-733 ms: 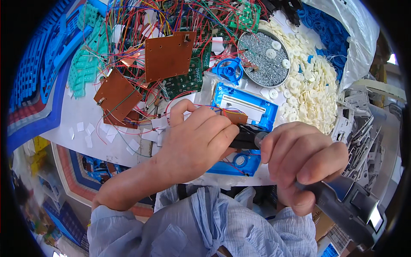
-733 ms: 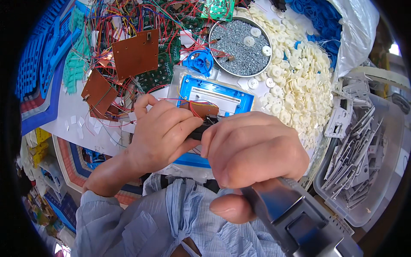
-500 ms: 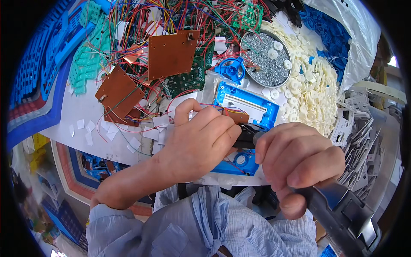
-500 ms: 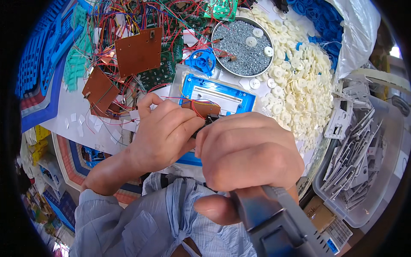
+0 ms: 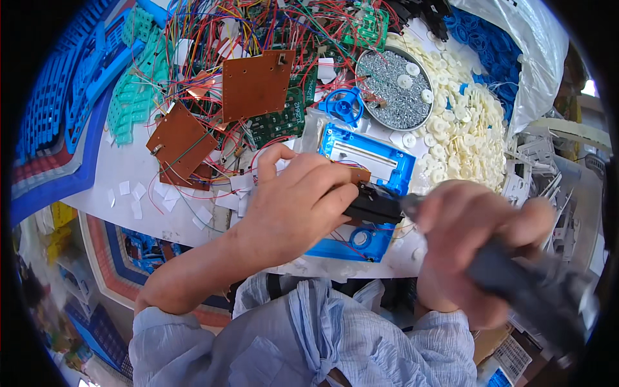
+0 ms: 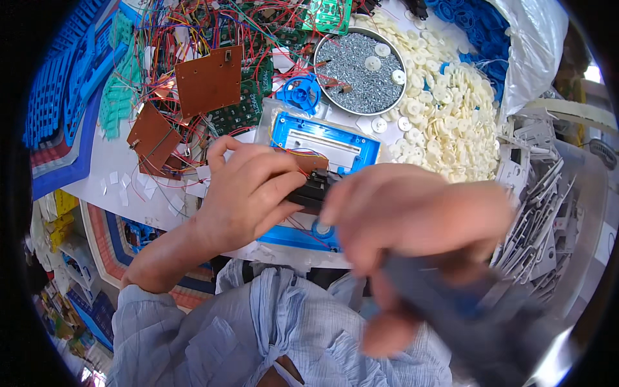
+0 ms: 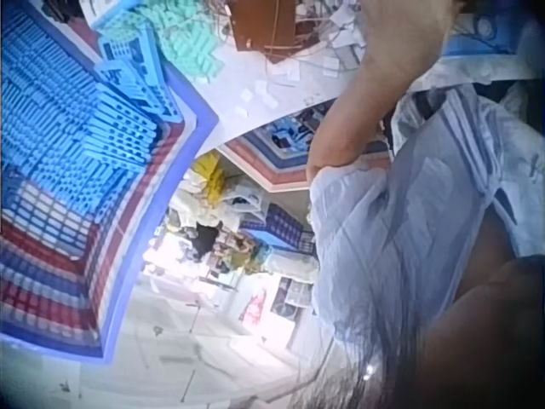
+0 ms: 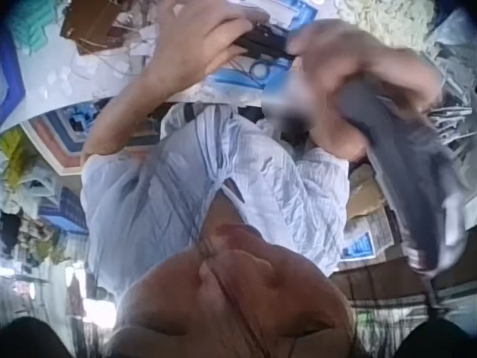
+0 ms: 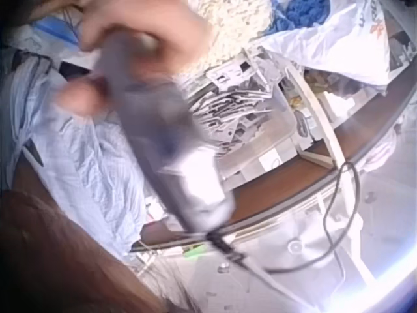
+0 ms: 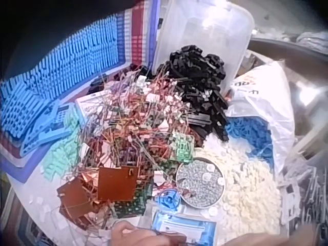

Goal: Assembling electronic components into a blue plastic casing using a hot glue gun.

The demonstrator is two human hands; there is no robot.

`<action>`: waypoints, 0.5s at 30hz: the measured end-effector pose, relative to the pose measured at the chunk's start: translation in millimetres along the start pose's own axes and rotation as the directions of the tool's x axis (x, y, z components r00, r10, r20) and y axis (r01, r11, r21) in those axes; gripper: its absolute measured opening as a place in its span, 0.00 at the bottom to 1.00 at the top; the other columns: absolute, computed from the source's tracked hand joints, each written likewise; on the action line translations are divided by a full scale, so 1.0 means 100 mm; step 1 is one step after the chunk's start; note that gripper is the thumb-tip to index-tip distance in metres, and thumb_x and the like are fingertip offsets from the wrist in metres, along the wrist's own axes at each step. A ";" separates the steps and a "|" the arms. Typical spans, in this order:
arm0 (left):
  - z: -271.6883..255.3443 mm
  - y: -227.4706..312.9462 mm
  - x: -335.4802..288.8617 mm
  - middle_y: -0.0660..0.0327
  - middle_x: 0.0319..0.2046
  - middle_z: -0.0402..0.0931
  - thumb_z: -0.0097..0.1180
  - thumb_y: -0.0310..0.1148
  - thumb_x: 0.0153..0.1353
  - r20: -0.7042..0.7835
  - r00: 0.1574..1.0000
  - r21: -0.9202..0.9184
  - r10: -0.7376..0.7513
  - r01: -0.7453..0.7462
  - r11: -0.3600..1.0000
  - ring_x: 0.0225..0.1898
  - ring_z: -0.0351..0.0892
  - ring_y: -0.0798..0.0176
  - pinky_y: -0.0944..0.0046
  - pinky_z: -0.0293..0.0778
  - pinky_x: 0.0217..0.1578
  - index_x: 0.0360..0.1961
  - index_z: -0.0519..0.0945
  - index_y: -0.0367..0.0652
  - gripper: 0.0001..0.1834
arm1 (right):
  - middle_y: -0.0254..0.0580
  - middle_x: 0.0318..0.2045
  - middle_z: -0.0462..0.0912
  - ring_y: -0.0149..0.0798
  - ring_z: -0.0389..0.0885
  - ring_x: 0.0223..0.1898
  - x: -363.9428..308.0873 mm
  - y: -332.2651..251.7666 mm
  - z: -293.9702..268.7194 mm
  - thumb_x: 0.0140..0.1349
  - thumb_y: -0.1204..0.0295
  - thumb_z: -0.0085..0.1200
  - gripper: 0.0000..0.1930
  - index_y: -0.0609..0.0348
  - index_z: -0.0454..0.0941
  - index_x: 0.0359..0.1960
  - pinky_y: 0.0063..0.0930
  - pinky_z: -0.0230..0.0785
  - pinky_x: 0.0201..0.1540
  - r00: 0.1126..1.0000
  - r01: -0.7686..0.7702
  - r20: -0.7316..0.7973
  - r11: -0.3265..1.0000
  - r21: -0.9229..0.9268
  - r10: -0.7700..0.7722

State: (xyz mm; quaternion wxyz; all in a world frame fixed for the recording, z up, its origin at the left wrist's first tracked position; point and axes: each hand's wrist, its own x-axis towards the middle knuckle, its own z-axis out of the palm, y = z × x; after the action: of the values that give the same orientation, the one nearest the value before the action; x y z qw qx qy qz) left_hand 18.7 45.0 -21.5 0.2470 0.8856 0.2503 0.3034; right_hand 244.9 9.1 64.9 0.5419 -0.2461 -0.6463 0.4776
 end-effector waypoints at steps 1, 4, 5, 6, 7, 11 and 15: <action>0.00 -0.01 0.00 0.68 0.42 0.81 0.71 0.38 0.51 0.014 1.000 0.024 0.004 -0.005 1.000 0.49 0.75 0.60 0.45 0.54 0.54 0.51 0.79 0.49 0.25 | 0.35 0.33 0.80 0.39 0.80 0.37 0.00 -0.10 -0.04 0.54 0.44 0.73 0.46 0.50 0.63 0.68 0.44 0.74 0.49 0.998 0.015 -0.061 1.000 0.007 -0.015; 0.01 -0.05 -0.01 0.67 0.42 0.81 0.71 0.40 0.53 0.042 0.999 0.062 0.002 -0.005 0.998 0.51 0.75 0.60 0.44 0.54 0.56 0.52 0.79 0.49 0.25 | 0.52 0.56 0.75 0.50 0.75 0.57 -0.13 -0.29 0.03 0.58 0.45 0.67 0.49 0.52 0.56 0.75 0.57 0.64 0.66 0.862 0.086 -0.432 0.916 -0.391 -0.265; 0.03 -0.07 -0.02 0.66 0.42 0.81 0.70 0.41 0.54 0.041 0.999 0.055 -0.012 0.010 0.998 0.50 0.75 0.60 0.44 0.54 0.56 0.51 0.79 0.49 0.24 | 0.56 0.62 0.71 0.54 0.71 0.63 -0.24 -0.37 0.05 0.60 0.48 0.65 0.46 0.52 0.56 0.74 0.61 0.58 0.70 0.770 0.071 -0.485 0.811 -0.581 -0.415; 0.04 -0.08 -0.01 0.65 0.41 0.81 0.70 0.41 0.55 0.041 0.999 0.048 -0.026 0.024 0.999 0.49 0.75 0.59 0.44 0.54 0.56 0.51 0.80 0.48 0.23 | 0.60 0.68 0.67 0.57 0.68 0.68 -0.35 -0.46 0.06 0.61 0.50 0.63 0.44 0.52 0.57 0.74 0.65 0.53 0.74 0.655 -0.006 -0.522 0.687 -0.726 -0.546; 0.04 -0.08 0.01 0.64 0.40 0.80 0.69 0.41 0.56 0.046 0.997 0.003 -0.065 0.065 0.998 0.48 0.75 0.58 0.46 0.55 0.56 0.51 0.80 0.47 0.22 | 0.59 0.67 0.68 0.59 0.68 0.67 -0.46 -0.44 0.12 0.61 0.52 0.63 0.41 0.52 0.59 0.73 0.66 0.53 0.74 0.553 0.077 -0.428 0.555 -0.828 -0.715; 0.07 -0.09 0.09 0.60 0.37 0.78 0.64 0.38 0.61 0.013 0.973 -0.169 -0.230 0.229 0.959 0.43 0.75 0.54 0.52 0.60 0.53 0.48 0.81 0.43 0.16 | 0.50 0.61 0.74 0.58 0.71 0.61 -0.43 -0.18 0.16 0.50 0.65 0.70 0.30 0.51 0.73 0.55 0.56 0.65 0.65 0.969 -0.106 -0.178 0.359 -0.927 -0.174; 0.02 -0.08 0.24 0.58 0.40 0.81 0.57 0.35 0.69 0.175 0.872 -0.397 -0.457 0.487 0.778 0.49 0.78 0.60 0.58 0.66 0.56 0.58 0.73 0.39 0.19 | 0.51 0.53 0.78 0.57 0.78 0.52 -0.39 0.42 -0.07 0.43 0.70 0.73 0.27 0.55 0.77 0.47 0.45 0.74 0.51 0.987 -0.116 -0.063 0.383 -0.916 0.149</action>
State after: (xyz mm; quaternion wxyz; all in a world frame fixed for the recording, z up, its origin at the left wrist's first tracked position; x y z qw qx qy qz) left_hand 34.2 64.1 -17.5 0.5121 0.7279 0.3824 0.2484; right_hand 254.6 -3.8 9.4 0.2676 -0.5469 -0.7883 0.0889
